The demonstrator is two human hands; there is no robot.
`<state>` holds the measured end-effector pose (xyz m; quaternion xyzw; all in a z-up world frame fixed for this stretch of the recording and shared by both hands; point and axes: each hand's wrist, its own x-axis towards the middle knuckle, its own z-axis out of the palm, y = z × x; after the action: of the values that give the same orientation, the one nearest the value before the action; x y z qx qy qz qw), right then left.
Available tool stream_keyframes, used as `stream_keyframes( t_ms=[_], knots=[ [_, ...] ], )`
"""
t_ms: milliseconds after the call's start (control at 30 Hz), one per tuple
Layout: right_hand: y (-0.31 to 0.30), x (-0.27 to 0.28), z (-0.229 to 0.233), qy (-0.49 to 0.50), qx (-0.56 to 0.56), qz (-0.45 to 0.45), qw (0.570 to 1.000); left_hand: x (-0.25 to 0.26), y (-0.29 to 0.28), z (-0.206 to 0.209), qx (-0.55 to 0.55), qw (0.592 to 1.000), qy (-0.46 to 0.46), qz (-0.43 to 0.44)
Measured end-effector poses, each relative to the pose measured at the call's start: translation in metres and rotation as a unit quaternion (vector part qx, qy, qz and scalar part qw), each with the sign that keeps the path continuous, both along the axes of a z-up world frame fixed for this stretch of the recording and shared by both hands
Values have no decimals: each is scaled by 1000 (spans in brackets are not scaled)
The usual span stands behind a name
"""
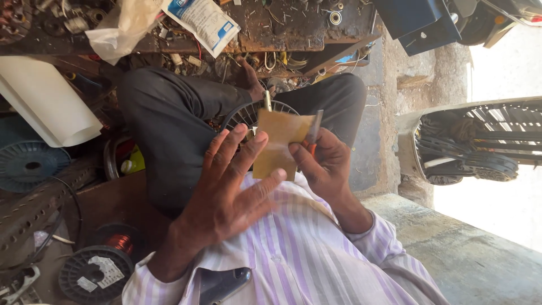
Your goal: The person sits on the floor and manually winds copper wire around the slots of a motor stator. They use a cardboard template to guide the winding process and scissors to cut the wire. The person repeatedly winds, cuts, and adjusts the wire on the stator component.
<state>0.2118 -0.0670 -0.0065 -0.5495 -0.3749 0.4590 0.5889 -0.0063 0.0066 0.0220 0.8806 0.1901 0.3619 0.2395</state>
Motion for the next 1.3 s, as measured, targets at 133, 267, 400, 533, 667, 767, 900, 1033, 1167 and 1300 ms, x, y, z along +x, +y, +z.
stream_keyframes(
  t_ms=[133, 267, 400, 533, 667, 767, 900, 1033, 1167, 1300],
  knots=[
    [9, 1, 17, -283, 4, 47, 958, 1, -3, 10, 42, 993, 5, 109],
    [9, 5, 25, -494, 191, 22, 848, 3, 1, 15, -198, 969, 42, 145],
    [2, 6, 23, -568, 292, 61, 767, -2, 6, 19, -366, 921, -111, 70],
    [-5, 6, 20, -219, 138, -99, 961, -5, 15, 18, -269, 932, -213, 118],
    [-9, 4, 22, 320, -31, 125, 939, -12, 22, 5, -460, 823, -316, 109],
    [-6, -1, 19, 370, -111, 277, 880, -17, 30, -10, -440, 833, -309, 128],
    [-5, -6, 14, 222, -162, 357, 893, -19, 34, -25, -412, 834, -351, 105],
    [4, -6, 2, 122, -97, 396, 905, -12, 31, -33, -401, 840, -344, 126],
    [9, -8, -5, 127, -91, 396, 905, -1, 23, -34, -393, 852, -322, 129],
    [10, -13, -6, 168, -142, 366, 904, 2, 20, -32, -387, 854, -325, 125]
  ],
)
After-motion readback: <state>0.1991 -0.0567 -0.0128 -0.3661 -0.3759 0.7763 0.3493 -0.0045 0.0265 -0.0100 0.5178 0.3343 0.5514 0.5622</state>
